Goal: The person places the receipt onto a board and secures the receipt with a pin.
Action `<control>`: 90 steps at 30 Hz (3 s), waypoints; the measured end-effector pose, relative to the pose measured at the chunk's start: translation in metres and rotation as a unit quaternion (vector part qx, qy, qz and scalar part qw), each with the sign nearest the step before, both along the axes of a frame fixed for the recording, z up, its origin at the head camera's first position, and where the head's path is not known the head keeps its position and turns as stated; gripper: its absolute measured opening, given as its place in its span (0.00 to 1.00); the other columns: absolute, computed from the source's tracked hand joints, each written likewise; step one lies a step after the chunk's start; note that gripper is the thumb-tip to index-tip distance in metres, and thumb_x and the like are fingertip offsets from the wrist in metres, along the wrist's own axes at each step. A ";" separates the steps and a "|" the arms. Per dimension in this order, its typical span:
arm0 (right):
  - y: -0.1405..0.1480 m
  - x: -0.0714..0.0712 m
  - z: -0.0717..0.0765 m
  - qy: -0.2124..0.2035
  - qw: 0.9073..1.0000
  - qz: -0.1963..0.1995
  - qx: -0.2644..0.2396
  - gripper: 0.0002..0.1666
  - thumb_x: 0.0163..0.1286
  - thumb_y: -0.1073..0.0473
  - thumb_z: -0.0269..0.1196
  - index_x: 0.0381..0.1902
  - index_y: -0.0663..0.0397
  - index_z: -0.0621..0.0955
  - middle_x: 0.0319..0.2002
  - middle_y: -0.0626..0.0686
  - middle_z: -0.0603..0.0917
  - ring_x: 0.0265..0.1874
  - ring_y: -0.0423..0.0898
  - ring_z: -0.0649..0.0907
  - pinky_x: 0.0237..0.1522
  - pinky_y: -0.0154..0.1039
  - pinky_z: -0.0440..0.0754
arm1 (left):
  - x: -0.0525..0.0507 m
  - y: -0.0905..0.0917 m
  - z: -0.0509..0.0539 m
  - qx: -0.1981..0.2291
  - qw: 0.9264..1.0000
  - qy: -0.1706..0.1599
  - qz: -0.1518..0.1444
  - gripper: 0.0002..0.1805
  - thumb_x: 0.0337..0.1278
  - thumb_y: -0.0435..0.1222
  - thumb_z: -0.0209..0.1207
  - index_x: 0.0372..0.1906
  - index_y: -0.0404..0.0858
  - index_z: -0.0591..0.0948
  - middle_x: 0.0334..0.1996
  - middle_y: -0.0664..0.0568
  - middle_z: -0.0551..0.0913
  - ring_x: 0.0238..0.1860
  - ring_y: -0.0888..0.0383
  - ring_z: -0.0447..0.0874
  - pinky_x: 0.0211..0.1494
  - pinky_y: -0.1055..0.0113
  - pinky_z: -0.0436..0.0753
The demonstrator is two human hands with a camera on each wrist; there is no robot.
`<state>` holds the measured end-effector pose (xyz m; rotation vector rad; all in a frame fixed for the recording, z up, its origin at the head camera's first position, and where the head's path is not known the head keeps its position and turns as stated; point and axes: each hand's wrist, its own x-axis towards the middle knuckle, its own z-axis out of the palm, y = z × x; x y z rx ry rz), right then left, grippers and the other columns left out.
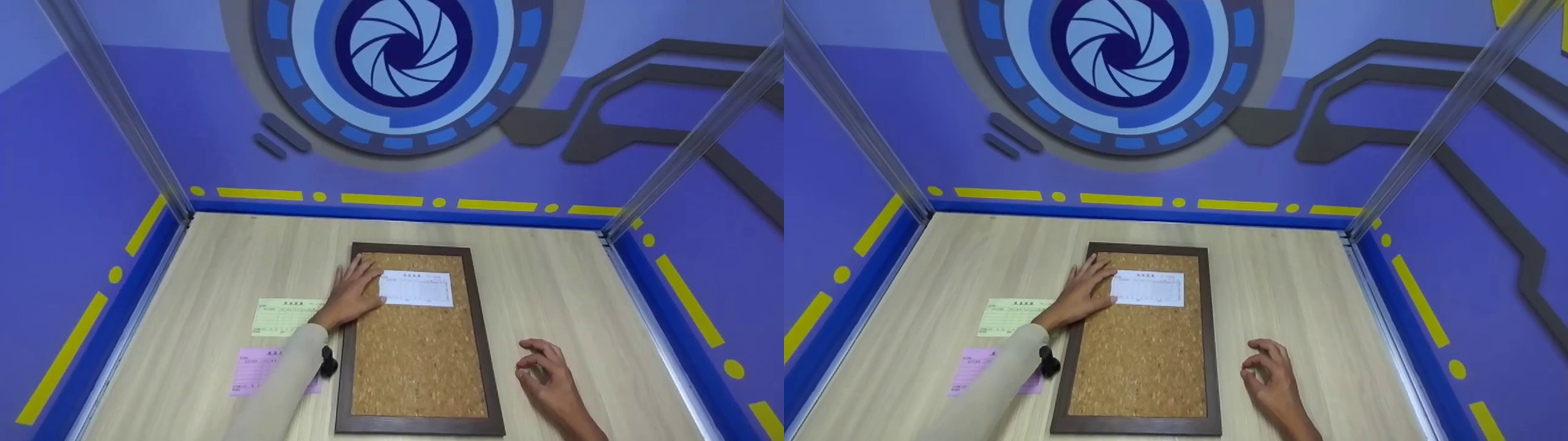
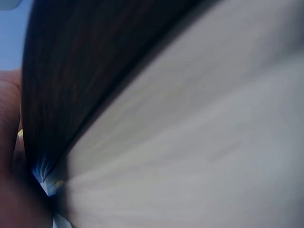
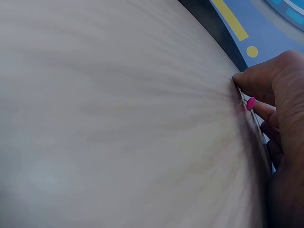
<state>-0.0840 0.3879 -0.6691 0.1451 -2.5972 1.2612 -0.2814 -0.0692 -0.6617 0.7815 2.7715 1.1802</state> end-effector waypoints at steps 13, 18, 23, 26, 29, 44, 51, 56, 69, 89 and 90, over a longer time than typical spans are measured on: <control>-0.004 0.008 0.001 -0.052 0.998 -0.022 -0.006 0.22 0.62 0.76 0.77 0.32 0.40 0.86 0.62 0.52 0.84 0.68 0.41 0.72 0.64 0.13 0.66 | 0.005 0.000 -0.006 0.008 1.000 0.001 -0.001 0.39 0.66 0.52 0.69 0.79 0.43 0.77 0.85 0.43 0.65 0.89 0.36 0.44 0.84 0.25 0.35; -0.004 0.009 0.002 -0.057 0.998 -0.024 -0.007 0.14 0.66 0.72 0.77 0.33 0.47 0.87 0.62 0.51 0.84 0.68 0.43 0.72 0.65 0.14 0.67 | 0.006 0.000 -0.009 0.009 1.000 -0.004 0.000 0.40 0.66 0.53 0.69 0.79 0.44 0.76 0.86 0.44 0.64 0.90 0.38 0.42 0.85 0.27 0.34; -0.003 0.010 0.003 -0.052 0.998 -0.022 -0.005 0.06 0.70 0.66 0.77 0.35 0.53 0.88 0.62 0.51 0.84 0.67 0.42 0.73 0.65 0.14 0.66 | 0.005 0.000 -0.012 0.007 1.000 -0.005 0.000 0.40 0.65 0.54 0.68 0.80 0.46 0.76 0.87 0.46 0.63 0.90 0.40 0.42 0.85 0.28 0.33; -0.004 0.009 0.005 -0.049 0.998 -0.031 -0.002 0.07 0.70 0.67 0.76 0.35 0.51 0.88 0.61 0.51 0.85 0.66 0.41 0.74 0.64 0.14 0.67 | 0.005 0.001 -0.011 0.007 1.000 0.003 -0.003 0.40 0.65 0.54 0.68 0.80 0.45 0.76 0.86 0.45 0.63 0.90 0.39 0.42 0.84 0.27 0.34; -0.006 0.006 0.007 -0.059 0.997 -0.053 0.002 0.08 0.71 0.67 0.75 0.36 0.50 0.88 0.60 0.50 0.86 0.65 0.40 0.74 0.64 0.13 0.66 | 0.005 0.003 -0.007 0.010 1.000 0.011 -0.008 0.40 0.65 0.53 0.69 0.79 0.42 0.77 0.85 0.42 0.65 0.89 0.36 0.43 0.83 0.25 0.35; -0.020 -0.020 0.023 0.008 0.998 -0.061 -0.009 0.08 0.71 0.73 0.73 0.37 0.55 0.88 0.54 0.56 0.88 0.60 0.40 0.77 0.62 0.14 0.71 | -0.001 -0.002 -0.004 0.004 1.000 0.012 -0.004 0.40 0.68 0.54 0.68 0.80 0.43 0.75 0.86 0.42 0.64 0.90 0.37 0.42 0.84 0.26 0.34; -0.022 -0.027 0.025 0.019 0.999 -0.049 -0.002 0.05 0.73 0.68 0.74 0.38 0.53 0.88 0.55 0.54 0.89 0.63 0.45 0.78 0.66 0.16 0.66 | -0.002 -0.002 -0.004 -0.011 1.000 0.012 -0.003 0.41 0.69 0.56 0.66 0.82 0.45 0.74 0.86 0.44 0.64 0.90 0.40 0.41 0.85 0.27 0.34; -0.023 -0.032 0.026 0.049 0.998 -0.040 -0.004 0.10 0.70 0.73 0.74 0.37 0.53 0.89 0.52 0.55 0.90 0.60 0.44 0.80 0.64 0.17 0.68 | -0.004 -0.002 -0.008 -0.012 1.000 0.017 -0.001 0.41 0.67 0.57 0.67 0.82 0.47 0.74 0.86 0.45 0.65 0.90 0.40 0.42 0.85 0.27 0.36; -0.024 -0.043 0.030 0.095 0.995 -0.006 -0.019 0.11 0.65 0.78 0.74 0.38 0.59 0.89 0.52 0.60 0.89 0.60 0.52 0.81 0.64 0.19 0.69 | -0.004 -0.001 -0.008 -0.004 1.000 0.016 -0.003 0.41 0.67 0.57 0.67 0.81 0.46 0.75 0.85 0.44 0.65 0.90 0.39 0.42 0.85 0.27 0.39; -0.034 -0.063 0.038 0.129 0.991 0.020 -0.013 0.09 0.67 0.76 0.75 0.37 0.59 0.90 0.50 0.62 0.89 0.57 0.60 0.82 0.64 0.21 0.68 | -0.001 -0.001 -0.003 -0.016 1.000 -0.008 0.004 0.41 0.67 0.56 0.67 0.81 0.47 0.74 0.87 0.45 0.63 0.90 0.40 0.41 0.86 0.30 0.38; -0.034 -0.064 0.037 0.128 0.991 0.022 -0.013 0.07 0.68 0.74 0.75 0.37 0.59 0.90 0.50 0.63 0.89 0.57 0.60 0.82 0.64 0.21 0.68 | -0.001 -0.001 -0.003 -0.016 1.000 -0.009 0.004 0.41 0.67 0.56 0.67 0.81 0.47 0.74 0.87 0.46 0.63 0.90 0.41 0.40 0.86 0.30 0.38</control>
